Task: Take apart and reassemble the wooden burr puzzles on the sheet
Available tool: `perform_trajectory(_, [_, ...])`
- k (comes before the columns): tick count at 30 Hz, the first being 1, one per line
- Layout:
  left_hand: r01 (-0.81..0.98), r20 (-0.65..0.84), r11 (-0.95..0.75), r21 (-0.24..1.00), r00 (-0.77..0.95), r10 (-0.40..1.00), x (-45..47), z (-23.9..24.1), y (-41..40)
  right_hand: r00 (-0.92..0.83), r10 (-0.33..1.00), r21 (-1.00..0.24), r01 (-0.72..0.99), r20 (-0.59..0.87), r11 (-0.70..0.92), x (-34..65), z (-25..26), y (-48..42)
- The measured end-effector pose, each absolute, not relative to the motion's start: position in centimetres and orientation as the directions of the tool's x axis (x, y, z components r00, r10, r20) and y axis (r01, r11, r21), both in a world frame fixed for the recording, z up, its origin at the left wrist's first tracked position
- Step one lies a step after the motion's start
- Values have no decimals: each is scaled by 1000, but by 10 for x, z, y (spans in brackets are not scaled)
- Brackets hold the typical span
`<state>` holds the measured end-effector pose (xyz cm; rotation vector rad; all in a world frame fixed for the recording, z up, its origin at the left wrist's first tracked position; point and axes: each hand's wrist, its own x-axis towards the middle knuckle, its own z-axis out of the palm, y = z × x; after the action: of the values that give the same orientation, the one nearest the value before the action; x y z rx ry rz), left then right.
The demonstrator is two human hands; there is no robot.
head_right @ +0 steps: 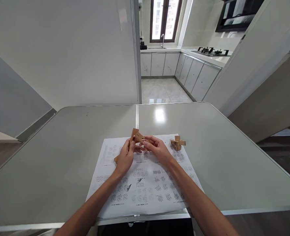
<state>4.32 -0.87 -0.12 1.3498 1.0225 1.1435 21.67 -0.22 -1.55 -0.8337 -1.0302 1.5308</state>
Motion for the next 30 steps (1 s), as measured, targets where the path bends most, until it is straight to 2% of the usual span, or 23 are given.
perform_trajectory(4, [76,130,-144,987,165,978,44,-3,-12,-131,991,-968,-252,31,-3,210,-13,-7])
perform_trajectory(16, [316,253,-281,906,127,959,41,-7,-16,-98,992,-996,15,85,87,206,-9,-13])
perform_trajectory(25, [353,367,-418,837,205,907,41,-12,-16,-72,987,-974,168,144,154,206,-7,-15])
perform_trajectory(30, [329,389,-467,821,276,879,41,-9,-17,-89,983,-966,189,161,175,207,-8,-15])
